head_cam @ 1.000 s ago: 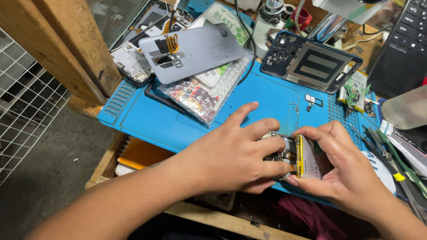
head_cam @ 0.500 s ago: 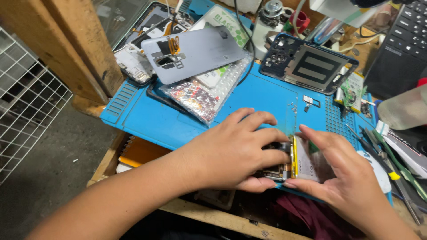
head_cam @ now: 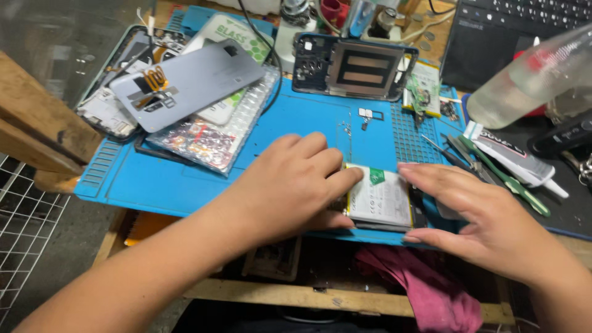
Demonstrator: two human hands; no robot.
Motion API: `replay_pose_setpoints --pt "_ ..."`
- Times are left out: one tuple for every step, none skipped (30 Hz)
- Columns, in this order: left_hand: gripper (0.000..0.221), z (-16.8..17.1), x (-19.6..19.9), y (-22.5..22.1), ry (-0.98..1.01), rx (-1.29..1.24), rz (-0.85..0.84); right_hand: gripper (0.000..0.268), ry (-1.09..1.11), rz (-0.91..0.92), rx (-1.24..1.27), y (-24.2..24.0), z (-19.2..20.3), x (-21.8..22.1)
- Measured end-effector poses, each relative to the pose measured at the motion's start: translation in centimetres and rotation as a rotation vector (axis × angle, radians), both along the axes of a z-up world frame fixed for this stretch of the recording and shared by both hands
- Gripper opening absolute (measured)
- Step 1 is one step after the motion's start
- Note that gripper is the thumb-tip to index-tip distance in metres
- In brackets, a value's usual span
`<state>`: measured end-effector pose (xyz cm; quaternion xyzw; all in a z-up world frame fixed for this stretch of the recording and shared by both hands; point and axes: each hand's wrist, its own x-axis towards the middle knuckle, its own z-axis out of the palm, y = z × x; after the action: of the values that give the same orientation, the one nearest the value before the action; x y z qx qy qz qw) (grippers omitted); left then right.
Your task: The person disassembles a smartphone using a screwdriver and a plastic pry tool. They remove the back cover, unscrew internal components, and detach the battery. The person then cleans the internal frame with a cloth and wipes the screen before placing the back cover back on the device.
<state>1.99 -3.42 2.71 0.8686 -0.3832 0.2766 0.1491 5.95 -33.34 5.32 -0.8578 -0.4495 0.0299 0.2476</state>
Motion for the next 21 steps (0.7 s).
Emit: replay_pose_setpoints --pt "0.047 0.1 0.2 0.1 -0.043 0.071 -0.002 0.076 -0.03 0.0 -0.011 0.2 -0.2 -0.3" --pt "0.042 0.1 0.3 0.0 -0.093 0.101 -0.027 0.073 -0.06 0.0 -0.023 0.5 -0.3 -0.6" --pt "0.038 0.3 0.5 0.2 -0.151 0.133 -0.044 0.07 -0.1 0.008 -0.032 1.0 -0.3 -0.7" --pt "0.034 0.5 0.5 0.3 -0.209 0.166 -0.061 0.068 -0.127 0.009 -0.029 1.4 -0.3 -0.9" --pt "0.028 0.6 0.6 0.4 -0.259 0.212 -0.062 0.066 -0.155 0.009 -0.026 1.8 -0.2 -1.2" --pt "0.023 0.7 0.6 0.5 -0.308 0.258 -0.063 0.064 -0.184 0.009 -0.023 2.2 -0.2 -1.4" --pt "0.019 0.7 0.6 0.5 -0.357 0.303 -0.07 0.063 -0.201 0.017 -0.006 2.6 -0.2 -1.4" --pt "0.019 0.7 0.7 0.5 -0.377 0.288 -0.061 0.062 -0.218 0.025 0.011 3.1 -0.4 -1.3" --pt "0.02 0.6 0.6 0.5 -0.395 0.271 -0.054 0.061 -0.233 0.031 0.026 3.5 -0.5 -1.3" --pt "0.022 0.5 0.6 0.6 -0.414 0.254 -0.047 0.059 -0.231 0.019 0.013 3.9 -0.6 -1.3" --pt "0.024 0.4 0.6 0.6 -0.368 0.233 -0.046 0.057 -0.227 0.009 -0.002 4.2 -0.7 -1.3" --pt "0.025 0.3 0.7 0.8 -0.321 0.212 -0.044 0.056 -0.222 -0.001 -0.017 4.4 -0.7 -1.3" --pt "0.027 0.3 0.7 0.9 -0.278 0.191 -0.037 0.056 -0.254 0.023 -0.01 4.6 -0.7 -1.3" --pt "0.035 0.3 0.6 1.0 -0.198 0.11 -0.038 0.055 -0.286 0.047 -0.003 4.9 -0.8 -1.3" --pt "0.043 0.3 0.4 1.0 -0.121 0.029 -0.041 0.055 -0.32 0.069 0.004 5.0 -0.7 -1.2" --pt "0.052 0.3 0.3 1.1 -0.045 -0.053 -0.044 0.056 -0.314 0.077 0.003 5.1 -0.7 -1.1" --pt "0.062 0.3 -0.1 1.4 0.016 -0.103 -0.047 0.056 -0.305 0.084 0.0 5.1 -0.8 -1.1" --pt "0.071 0.3 -0.6 1.8 0.077 -0.153 -0.05 0.057 -0.296 0.092 -0.002 5.0 -0.8 -1.0" --pt "0.081 0.4 -0.9 2.1 0.136 -0.202 -0.055 0.057 -0.281 0.097 -0.005 4.9 -0.8 -0.8" --pt "0.081 0.4 -1.0 2.3 0.129 -0.202 -0.021 0.057 -0.266 0.103 -0.008 4.8 -0.7 -0.5" --pt "0.081 0.3 -1.1 2.5 0.123 -0.202 0.012 0.057 -0.249 0.107 -0.011 4.6 -0.8 -0.3"
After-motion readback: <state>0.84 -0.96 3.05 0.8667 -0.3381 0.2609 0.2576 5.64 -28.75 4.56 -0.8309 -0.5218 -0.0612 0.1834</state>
